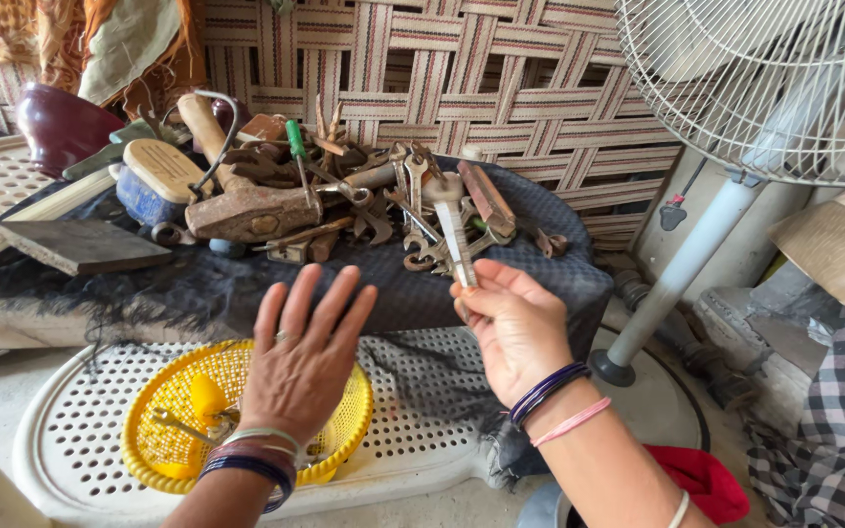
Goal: The person sorts a pile of metal tools on a table, picking up wrenches and other items one by one and placing them into a yellow basket. The hands repeatedly reach into the pile, select individual tools, and transfer them to the basket.
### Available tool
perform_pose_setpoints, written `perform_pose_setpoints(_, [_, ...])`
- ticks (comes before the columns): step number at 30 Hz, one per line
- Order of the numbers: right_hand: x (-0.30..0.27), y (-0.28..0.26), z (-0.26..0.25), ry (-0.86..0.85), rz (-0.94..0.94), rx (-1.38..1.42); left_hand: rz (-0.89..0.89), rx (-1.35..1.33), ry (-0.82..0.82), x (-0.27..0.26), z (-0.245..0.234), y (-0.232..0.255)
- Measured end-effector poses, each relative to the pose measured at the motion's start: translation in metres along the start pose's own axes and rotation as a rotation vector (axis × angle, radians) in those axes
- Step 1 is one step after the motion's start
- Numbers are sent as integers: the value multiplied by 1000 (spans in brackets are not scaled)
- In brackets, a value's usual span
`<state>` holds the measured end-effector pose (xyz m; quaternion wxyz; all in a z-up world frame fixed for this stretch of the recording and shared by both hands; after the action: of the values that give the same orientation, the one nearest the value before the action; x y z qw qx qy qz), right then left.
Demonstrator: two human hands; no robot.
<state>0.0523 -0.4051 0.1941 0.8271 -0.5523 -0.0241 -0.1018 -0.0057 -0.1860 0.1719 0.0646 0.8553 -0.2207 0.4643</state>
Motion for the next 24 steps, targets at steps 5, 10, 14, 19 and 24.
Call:
perform_pose_setpoints(5, [-20,19,21,-141,67,-82,60,186,-141,-38,15,-16])
perform_pose_setpoints(10, [-39,50,46,-276,126,-126,143,152,-215,-65,19,-26])
perform_pose_setpoints(14, [-52,74,57,-318,201,-155,160,223,-258,-84,20,-26])
perform_pose_setpoints(19, [-60,97,57,-338,259,-226,-43,53,-574,-103,38,-44])
perform_pose_setpoints(24, [-59,122,46,-311,323,-270,-759,-389,-611,-128,76,-93])
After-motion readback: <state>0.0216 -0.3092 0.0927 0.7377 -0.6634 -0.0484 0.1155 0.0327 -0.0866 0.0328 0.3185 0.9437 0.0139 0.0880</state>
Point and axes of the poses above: each hand's wrist, its own x-axis towards the middle knuckle, its own z-axis out of the palm, y = z × x, the point moved 6 cm from there along x, towards the middle knuckle, and after that the axes turned 7 degrees about -x, right-handed, at the moved point
